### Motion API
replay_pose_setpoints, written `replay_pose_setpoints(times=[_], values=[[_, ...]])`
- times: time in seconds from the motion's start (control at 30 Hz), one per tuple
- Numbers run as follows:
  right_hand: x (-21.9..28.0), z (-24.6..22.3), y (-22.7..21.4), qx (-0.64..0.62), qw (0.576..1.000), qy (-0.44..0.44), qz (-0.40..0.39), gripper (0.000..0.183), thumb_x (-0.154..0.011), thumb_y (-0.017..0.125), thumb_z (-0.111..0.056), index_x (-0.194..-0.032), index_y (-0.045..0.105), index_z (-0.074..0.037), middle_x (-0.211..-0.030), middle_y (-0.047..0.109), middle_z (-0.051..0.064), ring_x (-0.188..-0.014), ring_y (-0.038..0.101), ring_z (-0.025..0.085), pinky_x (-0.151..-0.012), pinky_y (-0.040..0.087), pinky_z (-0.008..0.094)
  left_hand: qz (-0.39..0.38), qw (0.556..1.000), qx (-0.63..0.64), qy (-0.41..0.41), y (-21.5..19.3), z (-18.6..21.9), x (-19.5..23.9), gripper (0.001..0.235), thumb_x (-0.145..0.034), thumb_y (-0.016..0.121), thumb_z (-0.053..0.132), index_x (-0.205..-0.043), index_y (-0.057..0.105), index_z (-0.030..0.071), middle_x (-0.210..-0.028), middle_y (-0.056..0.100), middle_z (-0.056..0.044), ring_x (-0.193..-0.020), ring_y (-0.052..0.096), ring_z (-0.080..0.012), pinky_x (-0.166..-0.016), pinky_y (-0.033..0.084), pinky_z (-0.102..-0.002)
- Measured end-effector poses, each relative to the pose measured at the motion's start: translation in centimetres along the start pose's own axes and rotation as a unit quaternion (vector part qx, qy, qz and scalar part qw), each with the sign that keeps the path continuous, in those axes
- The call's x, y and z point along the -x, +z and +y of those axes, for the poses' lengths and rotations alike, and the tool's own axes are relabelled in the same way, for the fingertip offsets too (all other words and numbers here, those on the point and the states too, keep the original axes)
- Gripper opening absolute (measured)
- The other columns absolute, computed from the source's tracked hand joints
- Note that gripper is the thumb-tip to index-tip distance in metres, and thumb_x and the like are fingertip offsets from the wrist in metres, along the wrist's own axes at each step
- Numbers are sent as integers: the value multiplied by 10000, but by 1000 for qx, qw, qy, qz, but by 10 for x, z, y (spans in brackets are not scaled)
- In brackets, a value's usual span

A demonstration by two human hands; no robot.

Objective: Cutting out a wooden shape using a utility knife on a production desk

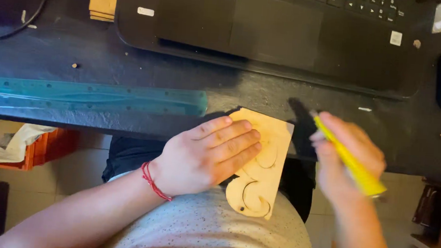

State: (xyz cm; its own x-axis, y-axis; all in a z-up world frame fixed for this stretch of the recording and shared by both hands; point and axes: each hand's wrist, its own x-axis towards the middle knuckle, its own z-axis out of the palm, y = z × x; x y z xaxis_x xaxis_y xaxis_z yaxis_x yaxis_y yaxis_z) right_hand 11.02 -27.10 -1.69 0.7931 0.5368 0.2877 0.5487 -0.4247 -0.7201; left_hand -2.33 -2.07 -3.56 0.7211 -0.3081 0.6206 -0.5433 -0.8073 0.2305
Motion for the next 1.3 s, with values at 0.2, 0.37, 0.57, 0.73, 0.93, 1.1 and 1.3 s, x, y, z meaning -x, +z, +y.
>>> replay_pose_setpoints(times=[0.2, 0.37, 0.57, 0.73, 0.93, 1.1, 1.3], values=[[-68, -10, -3, -160, 968, -73, -178, 169, -890, 609, -23, -1042, 641, 42, -834, 678, 190, -658, 674, 216, -659, 581, 282, -28, 999, 6, -30, -1, -2, -3, 282, -1046, 474, 99, -1222, 694, 97, -1312, 668, -78, -1230, 629, -219, -1087, 469, -359], [-100, -20, 21, -191, 934, -73, -294, 144, -866, 669, -120, -938, 692, 4, -971, 692, 197, -864, 700, 240, -796, 595, 300, -49, 998, -10, -27, 6, -4, 4, 307, -1056, 464, 142, -1278, 674, 118, -1359, 643, -68, -1279, 591, -221, -1092, 462, -349], [-102, -24, 33, -192, 933, -88, -293, 96, -823, 709, -24, -895, 665, 22, -929, 720, 216, -828, 754, 258, -779, 640, 294, -14, 999, 2, -38, 9, -6, 6, 250, -1040, 556, 141, -1222, 725, 120, -1296, 686, -61, -1236, 632, -216, -1043, 522, -340], [-101, -26, 34, -170, 937, -97, -288, 96, -815, 708, -50, -870, 671, 19, -917, 722, 215, -818, 761, 269, -768, 633, 294, -27, 999, 19, -28, 9, -6, 6, 258, -1041, 525, 112, -1216, 715, 101, -1314, 677, -79, -1240, 642, -244, -1050, 525, -365], [-102, -29, 35, -158, 936, -105, -296, 90, -819, 704, -72, -860, 683, 5, -915, 728, 196, -807, 760, 247, -745, 630, 274, -22, 999, 13, -30, 9, -6, 6, 266, -1042, 533, 126, -1236, 715, 112, -1314, 679, -66, -1241, 639, -231, -1049, 523, -349], [-102, -28, 35, -157, 935, -111, -299, 83, -831, 698, -74, -873, 685, -4, -923, 729, 191, -816, 759, 240, -754, 626, 274, -24, 999, 18, -31, 9, -6, 7, 261, -1047, 530, 125, -1235, 710, 108, -1323, 672, -73, -1249, 632, -237, -1054, 517, -356], [-103, -29, 35, -163, 933, -118, -298, 86, -826, 701, -62, -873, 683, 7, -925, 726, 194, -816, 759, 243, -761, 634, 274, -16, 999, 16, -37, 9, -5, 5, 229, -1040, 572, 127, -1206, 728, 119, -1301, 684, -61, -1237, 638, -227, -1042, 527, -351]])
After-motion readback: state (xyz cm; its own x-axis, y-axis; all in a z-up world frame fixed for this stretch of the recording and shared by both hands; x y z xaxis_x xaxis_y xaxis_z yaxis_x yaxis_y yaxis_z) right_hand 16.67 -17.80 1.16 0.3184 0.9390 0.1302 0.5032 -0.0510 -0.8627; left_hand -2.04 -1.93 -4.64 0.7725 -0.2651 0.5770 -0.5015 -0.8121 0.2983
